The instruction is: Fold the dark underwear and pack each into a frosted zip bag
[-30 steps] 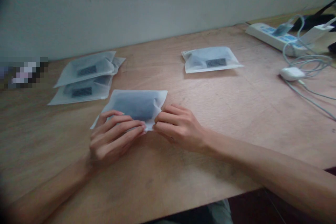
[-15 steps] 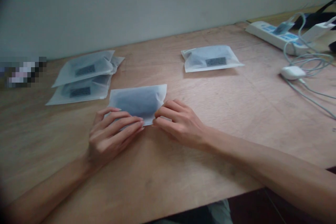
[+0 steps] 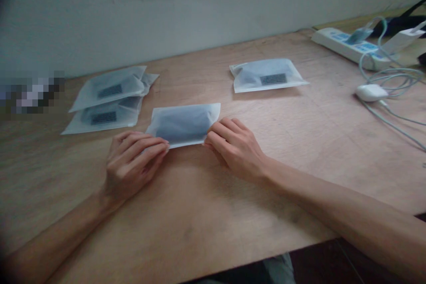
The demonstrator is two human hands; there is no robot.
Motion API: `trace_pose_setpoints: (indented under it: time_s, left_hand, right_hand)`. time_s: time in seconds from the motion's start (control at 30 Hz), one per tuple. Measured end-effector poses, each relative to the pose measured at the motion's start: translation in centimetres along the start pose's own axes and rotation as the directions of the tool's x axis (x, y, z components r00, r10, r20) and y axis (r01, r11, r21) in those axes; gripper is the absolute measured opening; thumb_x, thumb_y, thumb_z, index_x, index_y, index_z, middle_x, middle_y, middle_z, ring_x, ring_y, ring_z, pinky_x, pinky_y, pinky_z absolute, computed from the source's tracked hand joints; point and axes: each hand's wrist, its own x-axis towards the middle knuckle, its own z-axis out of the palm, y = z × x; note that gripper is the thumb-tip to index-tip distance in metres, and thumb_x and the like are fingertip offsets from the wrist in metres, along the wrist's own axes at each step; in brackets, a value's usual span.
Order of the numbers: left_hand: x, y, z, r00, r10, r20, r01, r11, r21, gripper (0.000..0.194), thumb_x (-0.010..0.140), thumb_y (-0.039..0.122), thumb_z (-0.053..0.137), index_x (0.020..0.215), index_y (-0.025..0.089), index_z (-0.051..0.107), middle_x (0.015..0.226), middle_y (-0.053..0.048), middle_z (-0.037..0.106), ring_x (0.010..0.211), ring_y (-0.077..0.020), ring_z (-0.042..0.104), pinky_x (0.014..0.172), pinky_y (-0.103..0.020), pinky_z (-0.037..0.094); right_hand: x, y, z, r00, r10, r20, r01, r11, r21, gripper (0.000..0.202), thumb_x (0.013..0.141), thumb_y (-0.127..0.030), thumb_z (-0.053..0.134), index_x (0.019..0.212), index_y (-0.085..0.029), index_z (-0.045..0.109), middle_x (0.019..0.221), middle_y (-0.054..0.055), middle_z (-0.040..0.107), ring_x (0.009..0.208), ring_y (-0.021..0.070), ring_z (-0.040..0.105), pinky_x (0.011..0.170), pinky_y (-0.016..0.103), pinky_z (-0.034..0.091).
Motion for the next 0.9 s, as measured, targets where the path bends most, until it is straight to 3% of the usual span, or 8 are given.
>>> trace_pose_setpoints:
  time_s: [0.33,0.6,0.9]
  left_hand:
    - [-0.5,-3.3,-0.1,0.998,-0.031,-0.054,0.036,0.994,0.1,0.009,0.091,0.017,0.07,0.098,0.022,0.067,0.094,-0.003,0.076,0.087,-0.021,0.069,0.089,-0.041,0.047]
    - [-0.7,-3.2,0.1,0.984,-0.152,-0.098,0.161,0.982,0.095,0.006,0.094,0.02,0.067,0.1,0.022,0.066,0.099,-0.005,0.075,0.089,-0.0227,0.066,0.086,-0.04,0.045]
    - [-0.5,-2.7,-0.1,0.984,-0.144,-0.109,0.154,0.983,0.096,0.008,0.087,0.02,0.067,0.093,0.021,0.062,0.092,-0.004,0.073,0.088,-0.0243,0.066,0.085,-0.041,0.045]
  right_hand:
    - [-0.1,0.5,-0.2,0.988,0.151,-0.04,-0.154,0.983,-0.095,0.015,0.1,-0.022,0.053,0.085,-0.021,0.057,0.085,0.007,0.066,0.081,0.022,0.053,0.074,0.036,0.042]
    - [-0.1,0.3,-0.1,0.977,0.209,-0.049,-0.213,0.973,-0.087,0.015,0.101,-0.024,0.053,0.087,-0.02,0.058,0.086,0.007,0.066,0.083,0.0222,0.055,0.074,0.036,0.044]
    - [-0.2,0.3,0.0,0.967,0.245,-0.074,-0.248,0.968,-0.038,0.013,0.1,-0.02,0.055,0.087,-0.018,0.057,0.086,0.008,0.064,0.081,0.0211,0.054,0.07,0.034,0.045]
